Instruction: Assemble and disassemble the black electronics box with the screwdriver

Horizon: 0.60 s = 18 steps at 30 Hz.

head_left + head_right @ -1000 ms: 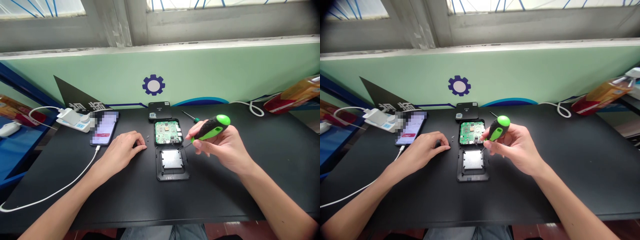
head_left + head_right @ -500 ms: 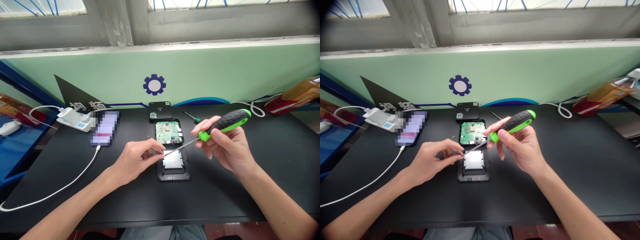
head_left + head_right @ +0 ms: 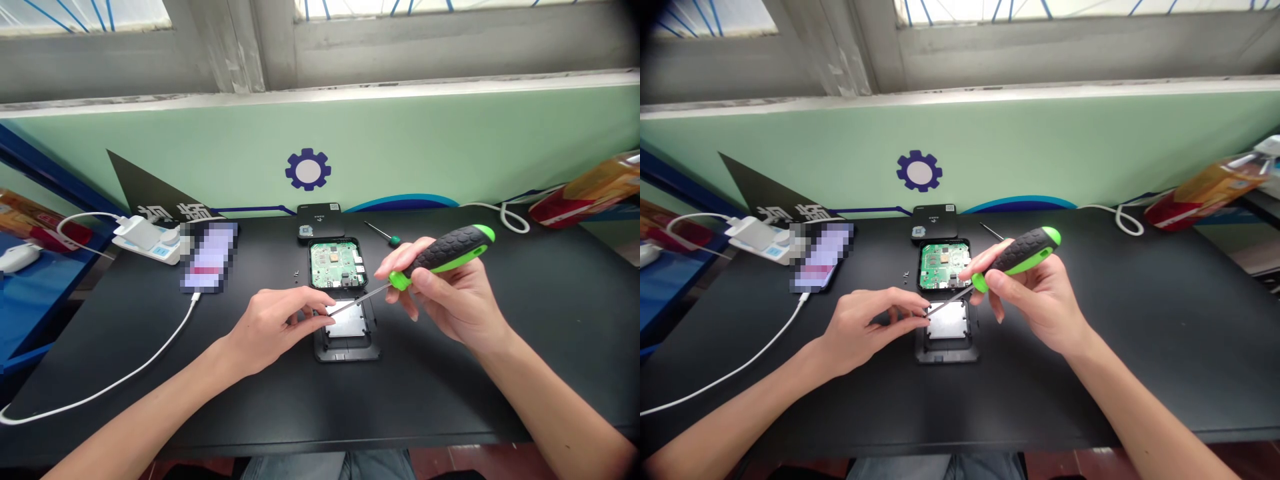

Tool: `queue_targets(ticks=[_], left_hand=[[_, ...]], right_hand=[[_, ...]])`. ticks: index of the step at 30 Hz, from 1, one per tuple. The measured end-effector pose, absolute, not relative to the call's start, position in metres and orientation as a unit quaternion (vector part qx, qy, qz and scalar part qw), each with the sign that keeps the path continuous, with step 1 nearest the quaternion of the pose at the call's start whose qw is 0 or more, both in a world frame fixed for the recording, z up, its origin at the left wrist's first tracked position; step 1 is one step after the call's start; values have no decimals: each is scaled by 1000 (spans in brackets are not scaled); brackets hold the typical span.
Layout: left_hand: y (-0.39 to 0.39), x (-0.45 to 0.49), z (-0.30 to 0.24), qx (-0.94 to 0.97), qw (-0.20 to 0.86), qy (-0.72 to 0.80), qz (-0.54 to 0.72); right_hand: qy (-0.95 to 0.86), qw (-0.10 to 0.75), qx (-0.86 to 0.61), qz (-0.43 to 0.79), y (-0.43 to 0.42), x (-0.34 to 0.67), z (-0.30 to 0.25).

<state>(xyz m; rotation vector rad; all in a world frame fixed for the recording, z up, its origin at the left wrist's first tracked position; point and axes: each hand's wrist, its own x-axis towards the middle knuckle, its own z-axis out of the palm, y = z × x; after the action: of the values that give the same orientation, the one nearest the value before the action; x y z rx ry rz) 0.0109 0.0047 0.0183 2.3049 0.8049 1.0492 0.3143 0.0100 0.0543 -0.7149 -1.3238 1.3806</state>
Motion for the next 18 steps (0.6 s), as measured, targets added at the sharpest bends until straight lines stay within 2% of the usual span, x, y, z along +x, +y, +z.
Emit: queue_targets(ticks=[18], left_hand=[[6,12,16,857,198,284,382]], right_hand=[[-596,499,-312,546,10,319,51]])
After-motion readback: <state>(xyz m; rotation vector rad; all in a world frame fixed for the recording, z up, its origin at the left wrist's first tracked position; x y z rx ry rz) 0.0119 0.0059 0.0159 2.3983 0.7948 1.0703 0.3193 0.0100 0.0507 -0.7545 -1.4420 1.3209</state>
